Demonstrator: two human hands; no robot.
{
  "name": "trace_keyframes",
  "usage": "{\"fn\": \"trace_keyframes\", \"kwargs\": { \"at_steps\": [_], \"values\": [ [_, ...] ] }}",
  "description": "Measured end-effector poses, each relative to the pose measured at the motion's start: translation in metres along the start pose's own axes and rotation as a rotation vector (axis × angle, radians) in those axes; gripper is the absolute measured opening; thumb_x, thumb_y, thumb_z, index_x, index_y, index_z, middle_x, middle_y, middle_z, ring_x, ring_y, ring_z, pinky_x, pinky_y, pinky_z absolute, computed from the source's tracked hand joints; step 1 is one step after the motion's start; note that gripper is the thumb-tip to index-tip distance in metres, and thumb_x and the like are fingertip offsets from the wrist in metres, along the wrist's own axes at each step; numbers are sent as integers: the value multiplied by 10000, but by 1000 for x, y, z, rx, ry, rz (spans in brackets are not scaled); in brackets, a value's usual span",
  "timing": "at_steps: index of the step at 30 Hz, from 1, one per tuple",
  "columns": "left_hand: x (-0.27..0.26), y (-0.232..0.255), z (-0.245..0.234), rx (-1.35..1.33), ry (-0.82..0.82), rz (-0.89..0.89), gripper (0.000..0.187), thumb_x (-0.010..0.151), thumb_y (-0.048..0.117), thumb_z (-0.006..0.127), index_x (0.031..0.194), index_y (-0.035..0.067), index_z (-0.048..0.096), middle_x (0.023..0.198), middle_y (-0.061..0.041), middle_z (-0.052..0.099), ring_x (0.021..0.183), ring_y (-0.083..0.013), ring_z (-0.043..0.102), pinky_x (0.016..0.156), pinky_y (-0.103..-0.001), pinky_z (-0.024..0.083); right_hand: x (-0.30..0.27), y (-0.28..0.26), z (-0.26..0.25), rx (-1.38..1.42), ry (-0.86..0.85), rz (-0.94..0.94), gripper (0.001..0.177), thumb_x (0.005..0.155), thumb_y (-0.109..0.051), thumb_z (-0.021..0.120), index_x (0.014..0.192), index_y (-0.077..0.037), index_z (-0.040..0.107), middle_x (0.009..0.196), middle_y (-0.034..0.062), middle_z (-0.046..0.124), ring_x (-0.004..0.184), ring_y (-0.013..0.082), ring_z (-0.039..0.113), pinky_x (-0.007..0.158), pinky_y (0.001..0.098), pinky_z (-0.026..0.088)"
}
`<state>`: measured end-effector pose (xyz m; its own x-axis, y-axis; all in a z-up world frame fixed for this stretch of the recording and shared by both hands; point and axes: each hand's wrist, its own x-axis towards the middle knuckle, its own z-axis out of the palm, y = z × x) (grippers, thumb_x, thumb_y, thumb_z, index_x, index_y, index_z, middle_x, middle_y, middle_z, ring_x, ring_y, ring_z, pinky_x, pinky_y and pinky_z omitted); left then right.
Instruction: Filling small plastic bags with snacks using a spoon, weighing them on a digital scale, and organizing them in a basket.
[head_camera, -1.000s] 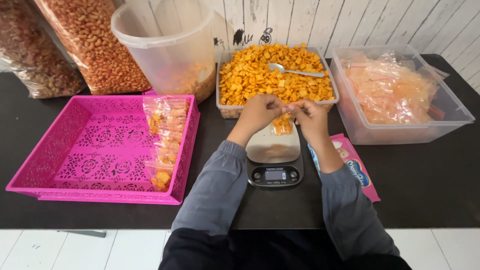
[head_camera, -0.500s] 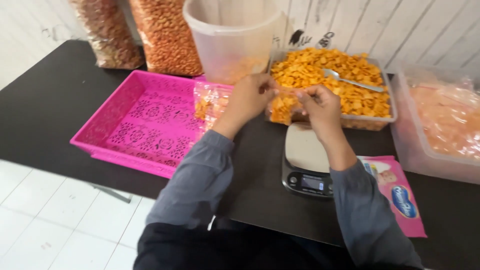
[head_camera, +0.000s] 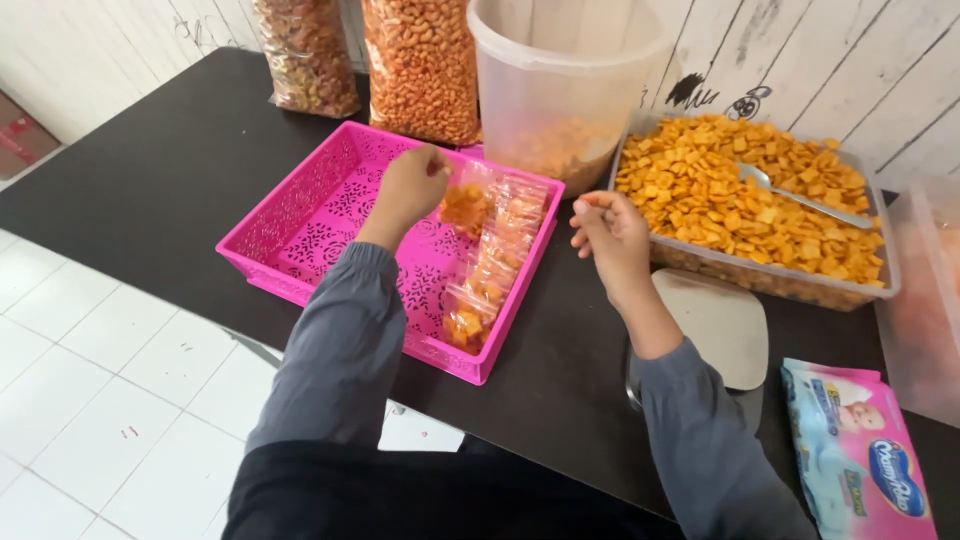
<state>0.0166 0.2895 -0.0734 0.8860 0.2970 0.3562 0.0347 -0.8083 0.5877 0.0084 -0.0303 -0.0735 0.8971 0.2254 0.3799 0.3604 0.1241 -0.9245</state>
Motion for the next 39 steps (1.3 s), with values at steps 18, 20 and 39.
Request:
{"fn": "trace_keyframes", "kwargs": {
  "at_steps": [18,20,39],
  "values": [
    [-6,-19,65,-9,-41,-35,430,753,112,661,1170,24,609,1109,-227,607,1050,-452,653,909,-520,547,-7,51,9,-64,-40,137,225,1005,-217,665,1052,3,662,795,145,689,620,164,668,506,233,543],
    [-12,-14,58,37,50,34,430,738,50,657,1164,12,614,1116,-234,599,1052,-468,640,913,-523,533,-6,54,8,-68,-35,126,210,1002,-201,668,1055,2,663,799,152,691,621,167,672,504,235,546],
    [-48,252,118,67,330,1061,502,963,457,599,1320,106,567,1282,-139,557,1222,-361,559,913,-458,499,-21,-29,-261,-559,452,-208,140,986,-20,616,1116,-15,666,842,104,674,624,138,660,493,249,532]
  ]
}}
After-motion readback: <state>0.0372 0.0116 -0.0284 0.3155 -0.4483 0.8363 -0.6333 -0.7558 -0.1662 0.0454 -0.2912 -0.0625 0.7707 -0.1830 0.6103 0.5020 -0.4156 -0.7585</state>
